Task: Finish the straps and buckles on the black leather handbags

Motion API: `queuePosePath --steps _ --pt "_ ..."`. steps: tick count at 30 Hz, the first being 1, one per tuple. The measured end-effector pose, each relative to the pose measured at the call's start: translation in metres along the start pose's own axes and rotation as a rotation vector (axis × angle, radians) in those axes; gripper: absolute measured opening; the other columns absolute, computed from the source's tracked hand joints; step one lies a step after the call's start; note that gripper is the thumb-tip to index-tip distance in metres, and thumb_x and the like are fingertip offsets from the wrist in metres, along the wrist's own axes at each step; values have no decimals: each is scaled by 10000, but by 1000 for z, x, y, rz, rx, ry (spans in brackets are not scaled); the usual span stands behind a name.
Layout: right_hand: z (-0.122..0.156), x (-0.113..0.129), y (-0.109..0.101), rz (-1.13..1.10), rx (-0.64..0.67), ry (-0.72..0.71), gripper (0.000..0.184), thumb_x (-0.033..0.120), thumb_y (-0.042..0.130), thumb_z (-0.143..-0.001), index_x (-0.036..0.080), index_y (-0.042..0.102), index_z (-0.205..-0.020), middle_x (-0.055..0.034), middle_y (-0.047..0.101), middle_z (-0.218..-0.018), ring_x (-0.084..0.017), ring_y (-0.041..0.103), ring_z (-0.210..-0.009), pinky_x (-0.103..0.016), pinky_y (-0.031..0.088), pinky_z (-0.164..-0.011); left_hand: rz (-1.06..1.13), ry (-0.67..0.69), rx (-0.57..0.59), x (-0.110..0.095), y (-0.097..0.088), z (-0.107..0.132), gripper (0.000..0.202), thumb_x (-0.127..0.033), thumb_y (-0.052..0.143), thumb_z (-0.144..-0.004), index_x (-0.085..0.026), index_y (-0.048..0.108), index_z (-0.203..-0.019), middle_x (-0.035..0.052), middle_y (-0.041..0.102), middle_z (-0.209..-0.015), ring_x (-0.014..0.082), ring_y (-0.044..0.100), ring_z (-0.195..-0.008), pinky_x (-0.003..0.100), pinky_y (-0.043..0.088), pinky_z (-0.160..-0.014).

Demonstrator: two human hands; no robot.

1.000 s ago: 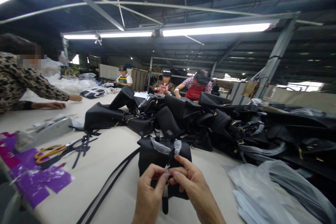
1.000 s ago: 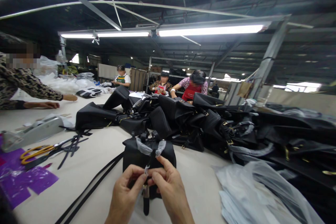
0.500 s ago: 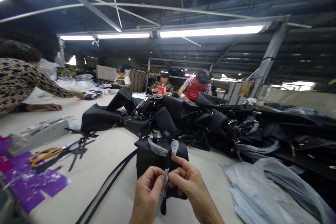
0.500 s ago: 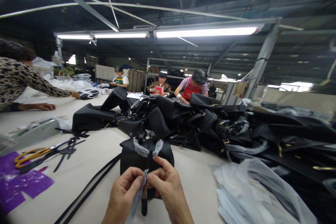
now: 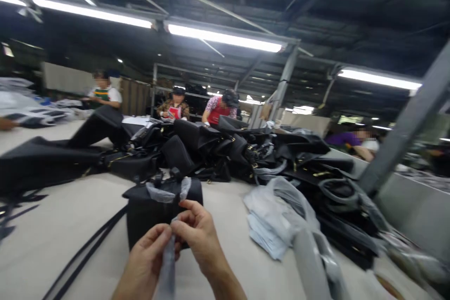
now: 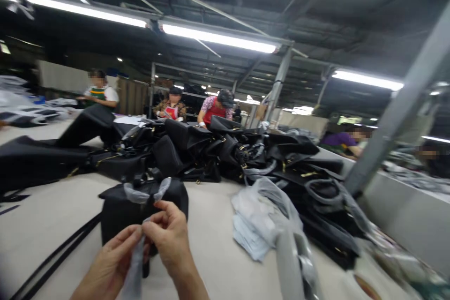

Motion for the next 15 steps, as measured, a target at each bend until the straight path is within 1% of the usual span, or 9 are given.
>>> queuePosePath --steps 2,4,6,7,9,11,12,14,15 --pt "-4 -1 0 -25 37 23 592 377 892 -498 160 630 -982 52 627 -624 -72 511 -463 -196 384 -450 17 -157 -25 10 -8 -7 479 -304 930 -448 -143 696 -833 23 667 -696 148 597 -582 243 522 -536" --pt "-6 -5 2 -49 57 66 678 402 910 -430 144 632 -993 50 638 -625 -68 510 -462 -191 382 -462 15 -242 1 18 -12 -14 475 -288 916 -462 -138 708 -861 28 669 -683 159 602 -559 251 530 -494" --pt "-6 -5 0 -41 17 88 737 430 905 -398 143 632 -1019 37 657 -660 -79 523 -477 -206 404 -481 -12 -211 25 22 -17 -23 441 -291 905 -487 -145 709 -854 25 674 -669 161 609 -550 238 534 -471" --pt "-3 -2 -4 11 -14 79 727 450 887 -422 147 636 -1032 25 670 -692 -87 534 -494 -215 419 -496 -34 -167 14 23 -20 -28 435 -289 904 -488 -153 708 -852 23 683 -670 160 616 -550 226 538 -466" --pt "9 15 -22 209 -87 27 597 488 803 -557 171 662 -1043 5 693 -764 -112 569 -547 -242 449 -542 -75 -80 -44 23 -28 -35 446 -275 904 -481 -170 708 -867 24 713 -697 159 637 -559 207 559 -482" --pt "30 44 -58 466 -184 -40 384 469 675 -716 215 706 -1002 2 708 -812 -151 607 -629 -276 466 -603 -84 -24 -99 24 -35 -39 424 -251 887 -501 -182 708 -879 24 738 -735 167 664 -579 202 582 -512" --pt "45 61 -83 530 -245 -54 303 441 659 -741 233 725 -950 6 709 -804 -170 609 -658 -284 453 -611 -75 -11 -110 24 -37 -40 391 -236 872 -521 -184 708 -873 24 745 -750 174 676 -591 206 591 -524" --pt "79 97 -147 674 -428 -81 220 418 614 -779 245 728 -850 7 695 -782 -195 588 -708 -304 420 -656 -52 6 -122 23 -38 -42 334 -202 845 -551 -184 705 -854 24 752 -767 190 692 -611 222 605 -538" --pt "99 113 -181 747 -527 -81 212 422 609 -774 239 713 -754 6 666 -720 -202 567 -699 -313 399 -661 -45 8 -131 23 -38 -42 320 -189 838 -556 -183 703 -847 25 752 -768 196 696 -614 229 608 -537"
Point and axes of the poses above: each hand's wrist, its own z-axis away from the middle knuckle, its own y-axis out of the palm, x = y × z, the point moved 7 cm from there along -z, towards the middle knuckle
